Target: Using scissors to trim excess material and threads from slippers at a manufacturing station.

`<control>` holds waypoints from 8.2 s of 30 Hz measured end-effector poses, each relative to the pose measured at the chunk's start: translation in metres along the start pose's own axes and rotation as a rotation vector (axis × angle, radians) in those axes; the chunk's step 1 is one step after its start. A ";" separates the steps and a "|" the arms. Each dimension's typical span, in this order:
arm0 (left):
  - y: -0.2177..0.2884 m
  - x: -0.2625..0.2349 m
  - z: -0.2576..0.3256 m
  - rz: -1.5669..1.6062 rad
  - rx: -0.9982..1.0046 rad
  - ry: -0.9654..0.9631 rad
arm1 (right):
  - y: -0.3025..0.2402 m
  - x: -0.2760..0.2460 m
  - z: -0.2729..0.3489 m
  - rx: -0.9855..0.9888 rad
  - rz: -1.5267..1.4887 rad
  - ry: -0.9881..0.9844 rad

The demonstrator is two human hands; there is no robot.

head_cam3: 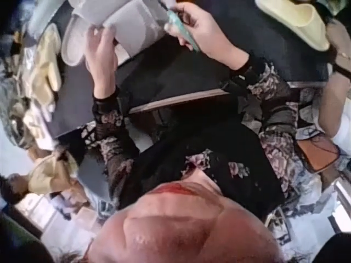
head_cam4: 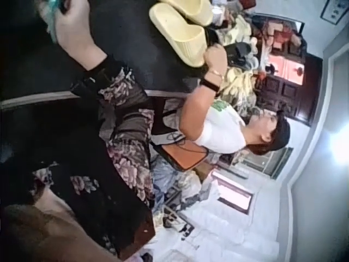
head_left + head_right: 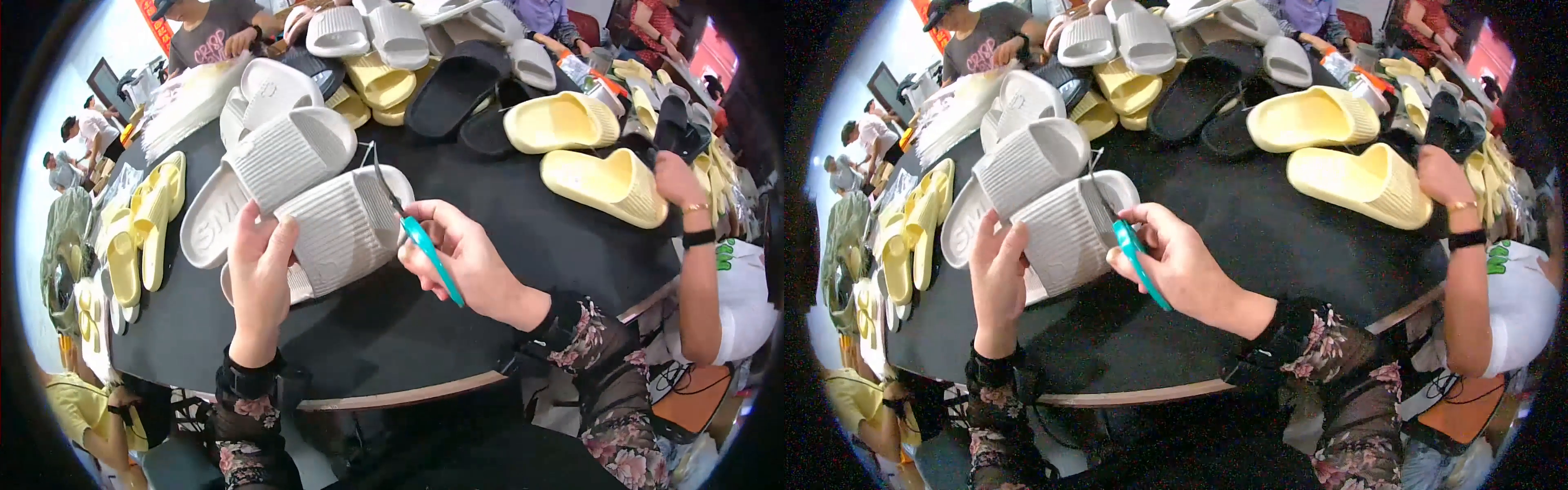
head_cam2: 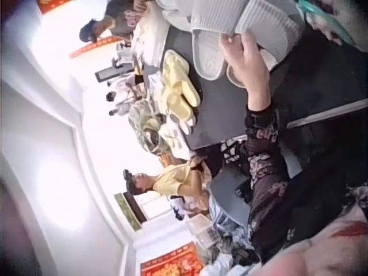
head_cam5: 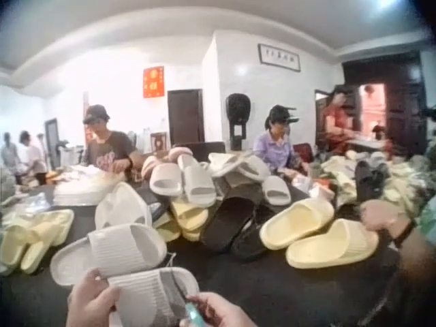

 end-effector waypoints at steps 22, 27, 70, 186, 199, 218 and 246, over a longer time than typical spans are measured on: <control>0.000 -0.023 0.009 0.052 0.153 0.118 | 0.024 0.003 0.001 -0.119 0.581 -0.030; 0.002 -0.014 0.012 0.052 0.179 0.121 | 0.022 0.003 0.004 -0.135 0.575 -0.035; -0.008 -0.008 0.017 -0.124 0.265 -0.058 | 0.010 -0.001 0.002 -0.194 0.528 0.023; 0.021 0.106 -0.040 -0.070 -0.166 -0.430 | -0.048 -0.016 0.060 -0.534 0.138 0.265; 0.029 0.159 -0.096 -0.582 0.622 -0.414 | -0.063 -0.038 0.076 -0.580 0.174 0.386; -0.082 -0.218 -0.149 -0.123 0.057 0.632 | -0.023 0.008 0.031 -0.306 0.504 -0.109; -0.002 -0.168 0.037 -0.033 -0.126 0.267 | 0.001 0.004 -0.004 -0.230 0.892 -0.149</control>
Point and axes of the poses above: each hand's wrist, its own z-axis away from the middle knuckle, its own x-axis out of the palm, y = z × x, the point moved 1 cm from there along -z, towards the middle knuckle, and after that the axes turned 3 degrees about -y, right-handed, at the moved point
